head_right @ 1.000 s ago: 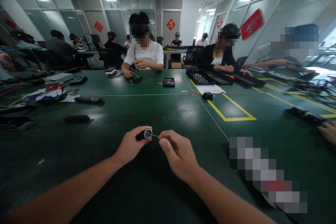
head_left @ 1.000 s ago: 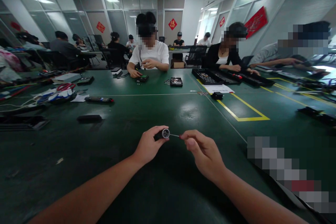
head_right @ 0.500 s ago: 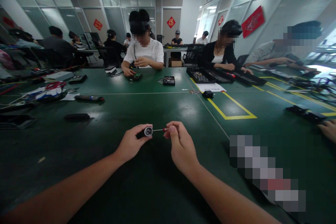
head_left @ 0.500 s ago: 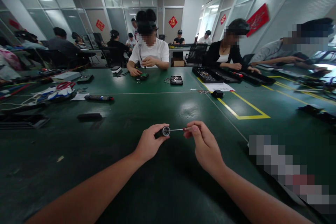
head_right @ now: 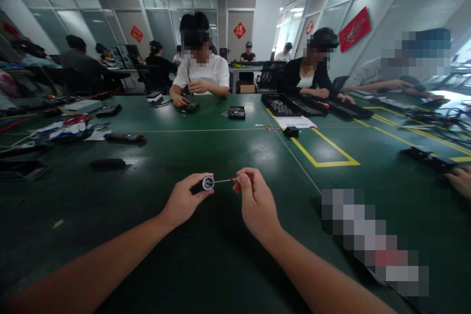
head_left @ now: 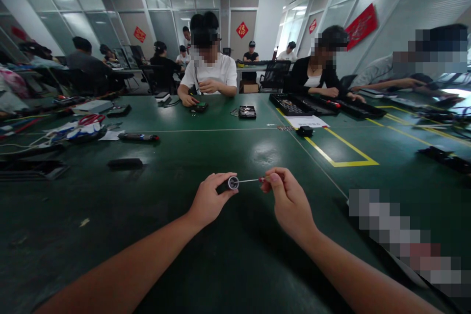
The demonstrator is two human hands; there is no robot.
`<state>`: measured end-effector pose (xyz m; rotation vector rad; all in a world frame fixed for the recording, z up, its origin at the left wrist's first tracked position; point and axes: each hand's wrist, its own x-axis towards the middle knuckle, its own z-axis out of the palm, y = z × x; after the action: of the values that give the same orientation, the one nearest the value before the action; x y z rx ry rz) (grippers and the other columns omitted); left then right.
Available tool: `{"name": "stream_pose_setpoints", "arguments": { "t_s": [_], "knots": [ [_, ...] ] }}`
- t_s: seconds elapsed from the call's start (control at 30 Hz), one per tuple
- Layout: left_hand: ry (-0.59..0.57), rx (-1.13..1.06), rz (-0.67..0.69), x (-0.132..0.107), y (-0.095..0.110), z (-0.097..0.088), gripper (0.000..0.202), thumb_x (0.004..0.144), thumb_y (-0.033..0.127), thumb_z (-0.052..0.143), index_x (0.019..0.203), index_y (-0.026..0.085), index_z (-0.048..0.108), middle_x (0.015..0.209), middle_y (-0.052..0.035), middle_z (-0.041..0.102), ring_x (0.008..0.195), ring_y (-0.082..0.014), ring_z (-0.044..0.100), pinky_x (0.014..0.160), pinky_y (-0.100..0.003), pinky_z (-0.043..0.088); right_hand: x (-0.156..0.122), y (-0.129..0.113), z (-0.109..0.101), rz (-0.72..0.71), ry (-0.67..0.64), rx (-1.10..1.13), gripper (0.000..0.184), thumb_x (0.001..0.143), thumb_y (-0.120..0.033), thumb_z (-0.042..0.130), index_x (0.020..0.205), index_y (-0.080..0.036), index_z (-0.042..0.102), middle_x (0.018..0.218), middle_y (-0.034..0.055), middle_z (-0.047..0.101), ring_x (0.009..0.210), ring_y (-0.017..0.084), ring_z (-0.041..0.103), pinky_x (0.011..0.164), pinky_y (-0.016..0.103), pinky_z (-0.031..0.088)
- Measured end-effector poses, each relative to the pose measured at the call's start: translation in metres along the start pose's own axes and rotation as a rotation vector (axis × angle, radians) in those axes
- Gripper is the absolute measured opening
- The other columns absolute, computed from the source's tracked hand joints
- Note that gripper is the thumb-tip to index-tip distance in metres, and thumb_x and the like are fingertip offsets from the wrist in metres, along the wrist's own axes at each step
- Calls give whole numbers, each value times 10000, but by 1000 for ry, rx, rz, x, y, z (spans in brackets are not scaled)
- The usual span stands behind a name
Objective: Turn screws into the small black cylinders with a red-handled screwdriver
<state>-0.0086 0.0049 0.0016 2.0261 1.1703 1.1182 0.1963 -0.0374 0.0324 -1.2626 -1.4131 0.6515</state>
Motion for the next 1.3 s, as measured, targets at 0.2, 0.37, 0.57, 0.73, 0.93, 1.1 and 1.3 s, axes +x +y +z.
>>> {"name": "stream_pose_setpoints", "arguments": {
  "t_s": [0.2, 0.37, 0.57, 0.73, 0.93, 1.1, 1.3],
  "knots": [
    [3, -7, -14, 0, -1, -1, 400, 814, 131, 761, 1194, 236, 699, 1191, -51, 713, 1117, -237, 649, 1029, -441, 479, -2, -4, -3, -69, -108, -37, 248, 1034, -414, 435, 1010, -224, 593, 737, -1, 627, 693, 170, 614, 661, 295, 476],
    [-14, -2, -7, 0, -1, 0, 399, 811, 133, 764, 1190, 240, 699, 1190, -46, 713, 1121, -239, 648, 1028, -444, 482, -4, -7, -5, -103, -116, 3, 385, 1051, -458, 368, 931, -220, 646, 636, -18, 554, 587, 150, 550, 565, 277, 427],
    [-12, -7, -8, 0, -1, -1, 394, 819, 137, 754, 1193, 245, 699, 1189, -50, 712, 1119, -240, 652, 1022, -441, 486, -4, -5, -5, -54, -65, -4, 237, 1010, -413, 492, 1051, -226, 630, 789, 14, 664, 689, 171, 621, 618, 289, 480],
    [-12, -5, -12, 0, 0, -1, 398, 810, 130, 763, 1189, 235, 701, 1186, -52, 713, 1118, -239, 650, 1024, -439, 480, -4, -3, -5, -38, -89, 34, 230, 1013, -401, 489, 1111, -231, 610, 807, 10, 663, 718, 173, 627, 662, 299, 493],
    [-15, 0, 10, 0, -3, 1, 383, 811, 143, 764, 1176, 244, 707, 1172, -55, 719, 1107, -243, 655, 1011, -437, 485, -7, -6, -6, -79, -176, 50, 271, 1020, -434, 465, 1077, -232, 637, 708, -14, 596, 651, 161, 589, 610, 283, 468],
    [-8, -3, -6, 0, -4, 0, 392, 812, 140, 763, 1185, 248, 705, 1188, -46, 713, 1126, -240, 647, 1033, -441, 473, -4, -8, -7, -34, -125, -89, 418, 1030, -466, 402, 918, -214, 716, 580, -21, 537, 520, 149, 534, 508, 274, 403],
    [-20, -9, -28, 1, -2, -1, 400, 811, 120, 764, 1185, 247, 705, 1182, -36, 712, 1121, -227, 645, 1026, -424, 475, -2, -11, -8, -61, -79, -124, 239, 961, -377, 557, 1106, -213, 650, 860, 38, 696, 710, 182, 645, 583, 282, 470]
  ]
}}
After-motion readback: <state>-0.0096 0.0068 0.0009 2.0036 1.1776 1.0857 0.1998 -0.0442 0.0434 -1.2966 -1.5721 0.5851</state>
